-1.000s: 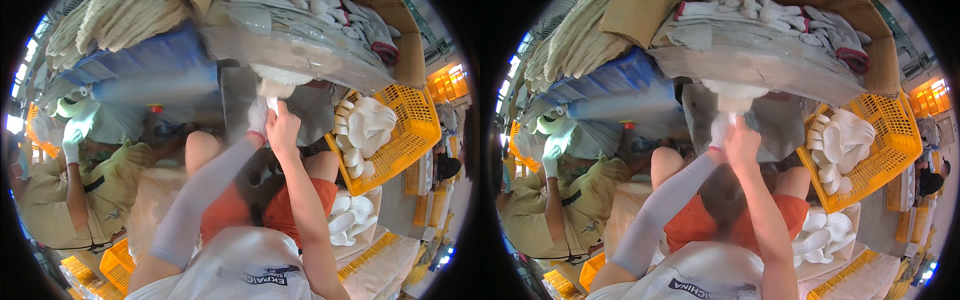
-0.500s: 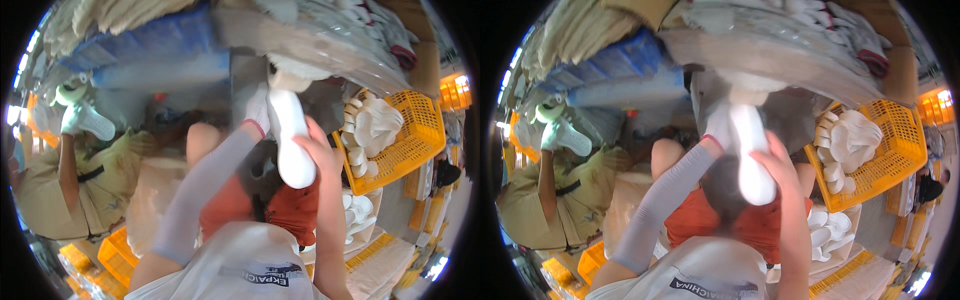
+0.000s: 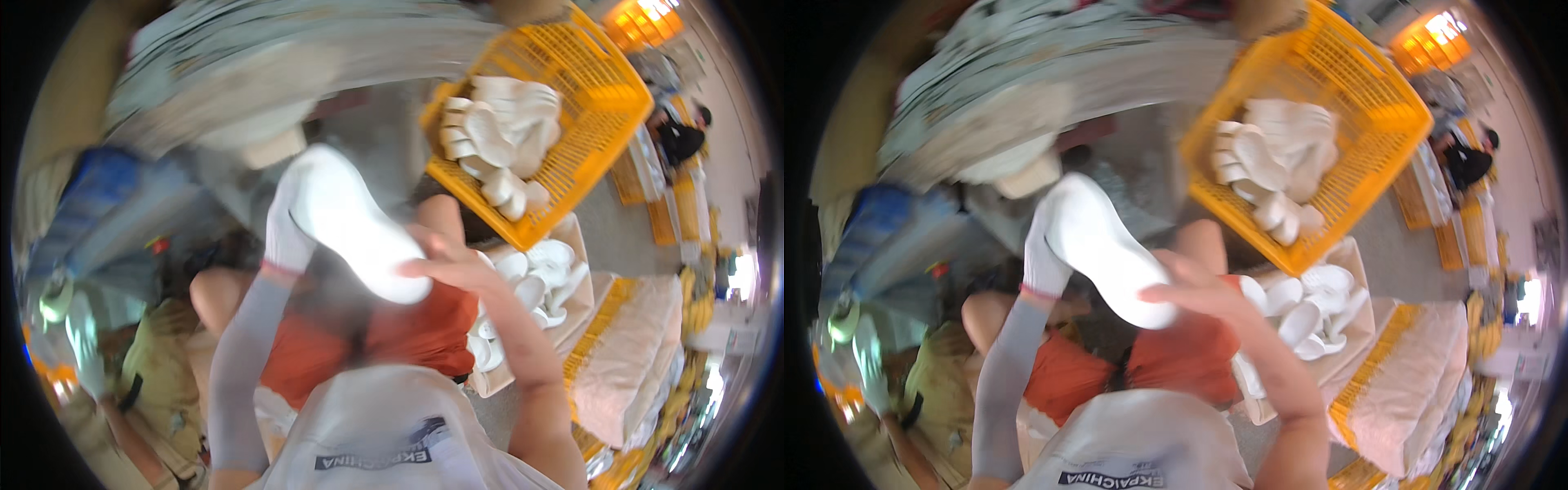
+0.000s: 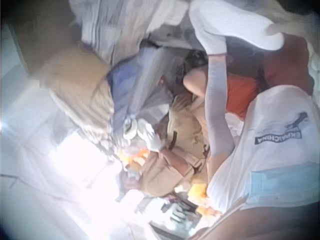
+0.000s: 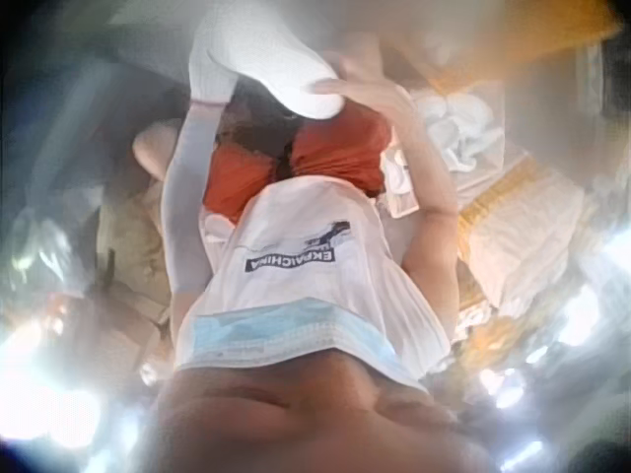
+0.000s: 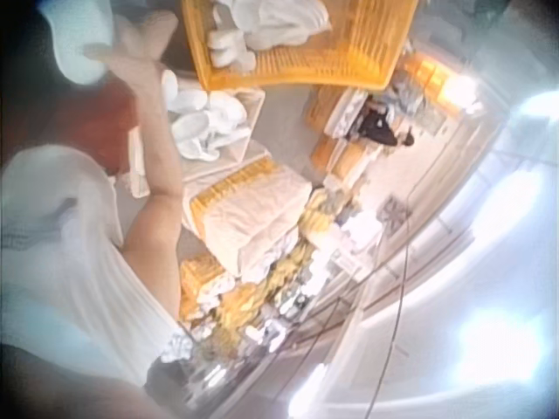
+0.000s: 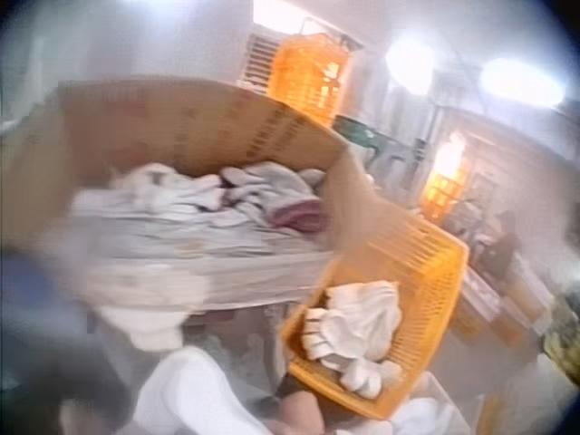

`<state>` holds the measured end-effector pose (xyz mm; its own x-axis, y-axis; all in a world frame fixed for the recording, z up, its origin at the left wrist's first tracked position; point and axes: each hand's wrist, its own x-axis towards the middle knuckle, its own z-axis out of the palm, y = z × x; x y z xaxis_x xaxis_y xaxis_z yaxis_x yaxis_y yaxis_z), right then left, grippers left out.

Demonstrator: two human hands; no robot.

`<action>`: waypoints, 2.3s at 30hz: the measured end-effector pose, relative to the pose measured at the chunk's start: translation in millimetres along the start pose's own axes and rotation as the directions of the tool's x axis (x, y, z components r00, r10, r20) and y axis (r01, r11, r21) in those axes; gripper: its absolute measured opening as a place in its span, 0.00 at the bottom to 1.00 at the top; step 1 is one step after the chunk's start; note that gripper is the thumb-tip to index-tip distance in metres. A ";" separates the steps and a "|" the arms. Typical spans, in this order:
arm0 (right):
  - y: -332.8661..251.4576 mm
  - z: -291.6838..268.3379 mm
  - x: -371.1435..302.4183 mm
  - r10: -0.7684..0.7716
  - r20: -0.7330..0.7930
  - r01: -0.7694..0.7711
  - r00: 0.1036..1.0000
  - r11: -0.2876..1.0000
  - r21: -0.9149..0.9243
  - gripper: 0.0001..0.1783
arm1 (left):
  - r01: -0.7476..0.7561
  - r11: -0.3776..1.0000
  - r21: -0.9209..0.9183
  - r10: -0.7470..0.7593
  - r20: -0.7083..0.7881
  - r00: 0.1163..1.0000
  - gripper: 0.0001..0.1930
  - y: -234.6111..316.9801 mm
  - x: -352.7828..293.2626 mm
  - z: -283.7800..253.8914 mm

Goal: The person sits on the floor and repeatedly rubs white shoe insoles against a rotating grinding wheel to smooth their surfaces. After each insole is treated, it is placed into a yellow basket. The process is repeated for multiple insoles.

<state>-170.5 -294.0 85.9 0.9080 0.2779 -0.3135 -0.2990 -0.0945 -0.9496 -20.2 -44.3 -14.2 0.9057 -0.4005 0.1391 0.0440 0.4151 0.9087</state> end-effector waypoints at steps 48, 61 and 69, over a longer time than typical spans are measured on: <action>113.4 -160.4 6.7 -0.575 -0.742 -0.335 0.344 0.663 -0.669 0.40 | 0.626 0.621 -0.472 -0.733 -0.065 0.677 0.19 -49.8 -25.8 106.3; -26.3 26.4 135.5 -0.246 -0.799 0.191 0.549 0.967 -0.167 0.37 | 0.092 0.996 -0.011 -0.093 -0.062 0.994 0.27 -117.7 124.6 9.9; -23.9 7.6 194.0 -0.219 -0.640 0.058 0.737 0.963 -0.263 0.26 | 0.229 0.106 0.968 -0.219 -0.202 0.955 0.34 -20.6 78.6 -41.6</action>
<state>10.6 -230.6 47.7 0.9223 -0.3859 -0.0215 -0.1581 -0.3260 -0.9321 67.6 -50.3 -38.4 0.9401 -0.3082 -0.1460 -0.1957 -0.8381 0.5093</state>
